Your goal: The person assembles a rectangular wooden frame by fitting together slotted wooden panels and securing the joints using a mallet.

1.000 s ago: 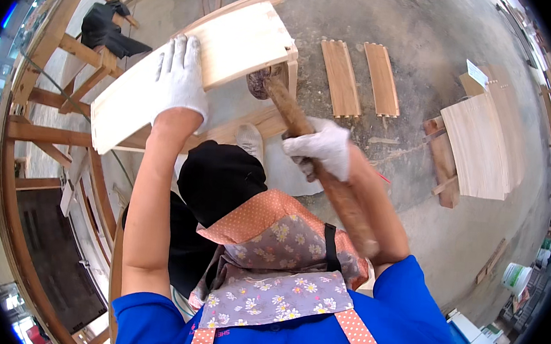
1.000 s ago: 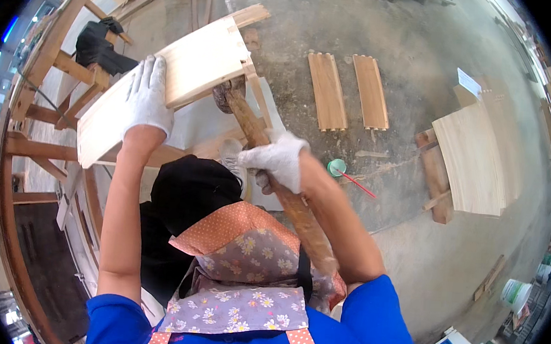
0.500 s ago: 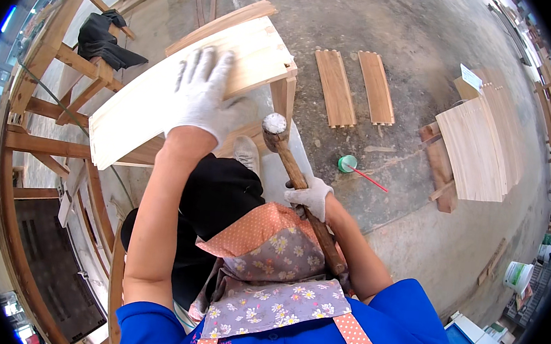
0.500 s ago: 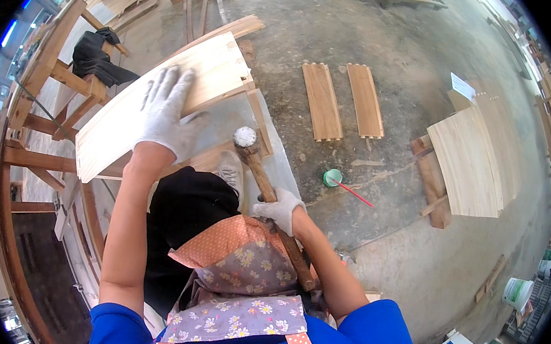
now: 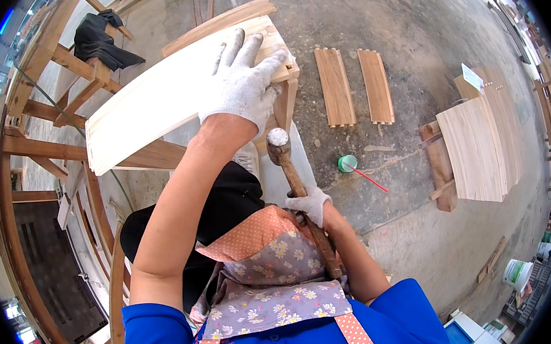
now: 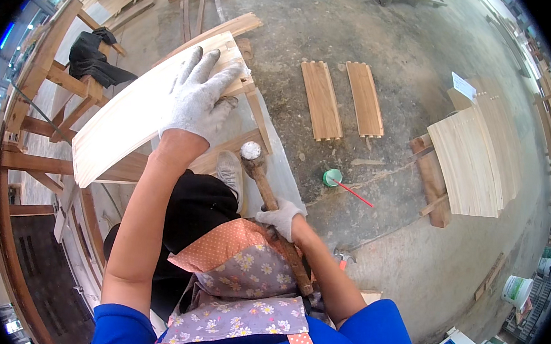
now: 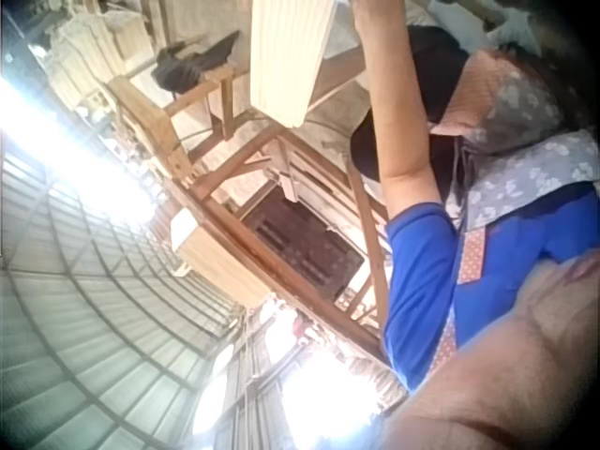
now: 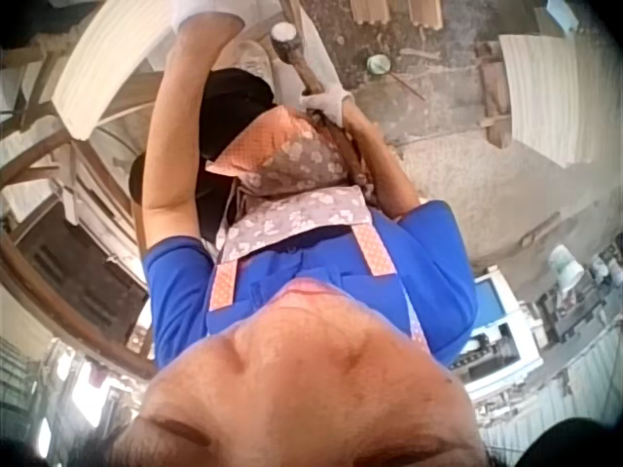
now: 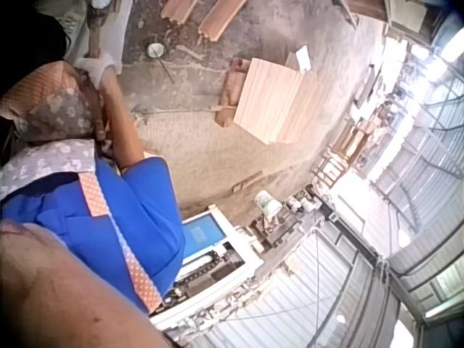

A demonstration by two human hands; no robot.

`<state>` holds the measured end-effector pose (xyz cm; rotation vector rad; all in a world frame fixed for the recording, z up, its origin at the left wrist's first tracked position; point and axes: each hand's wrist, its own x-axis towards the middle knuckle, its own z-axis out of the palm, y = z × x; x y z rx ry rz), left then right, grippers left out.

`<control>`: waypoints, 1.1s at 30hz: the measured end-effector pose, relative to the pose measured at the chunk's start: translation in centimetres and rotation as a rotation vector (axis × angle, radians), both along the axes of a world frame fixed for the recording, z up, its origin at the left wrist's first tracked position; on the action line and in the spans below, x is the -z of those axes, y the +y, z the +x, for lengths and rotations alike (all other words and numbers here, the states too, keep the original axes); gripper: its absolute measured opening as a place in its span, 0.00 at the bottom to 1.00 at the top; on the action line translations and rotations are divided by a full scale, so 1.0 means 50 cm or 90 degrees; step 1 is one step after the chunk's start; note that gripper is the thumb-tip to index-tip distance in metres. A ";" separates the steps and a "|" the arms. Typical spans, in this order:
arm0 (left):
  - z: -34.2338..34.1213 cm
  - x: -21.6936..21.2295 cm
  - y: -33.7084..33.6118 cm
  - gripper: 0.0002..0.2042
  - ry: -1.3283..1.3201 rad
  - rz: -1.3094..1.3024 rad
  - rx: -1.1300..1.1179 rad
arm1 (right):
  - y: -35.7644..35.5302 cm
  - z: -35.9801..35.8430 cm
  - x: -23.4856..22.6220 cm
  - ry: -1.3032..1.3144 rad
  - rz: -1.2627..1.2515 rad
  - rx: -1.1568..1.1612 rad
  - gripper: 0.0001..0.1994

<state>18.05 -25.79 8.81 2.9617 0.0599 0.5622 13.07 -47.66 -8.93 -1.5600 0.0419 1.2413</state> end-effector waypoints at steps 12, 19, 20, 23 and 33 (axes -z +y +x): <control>0.000 0.010 0.010 0.24 -0.081 -0.113 0.046 | 0.009 -0.006 -0.014 0.022 0.002 -0.028 0.14; 0.016 0.011 -0.002 0.26 -0.020 -0.012 -0.041 | 0.007 -0.007 -0.005 0.022 -0.017 -0.039 0.14; 0.016 0.008 -0.002 0.25 -0.019 -0.019 -0.036 | 0.009 -0.006 -0.020 0.031 -0.023 -0.039 0.14; 0.013 0.005 0.003 0.22 -0.018 -0.036 -0.014 | 0.012 -0.007 -0.021 0.041 -0.024 -0.041 0.13; 0.000 0.005 0.014 0.18 -0.085 -0.198 0.078 | 0.009 -0.010 -0.028 0.043 -0.020 -0.029 0.12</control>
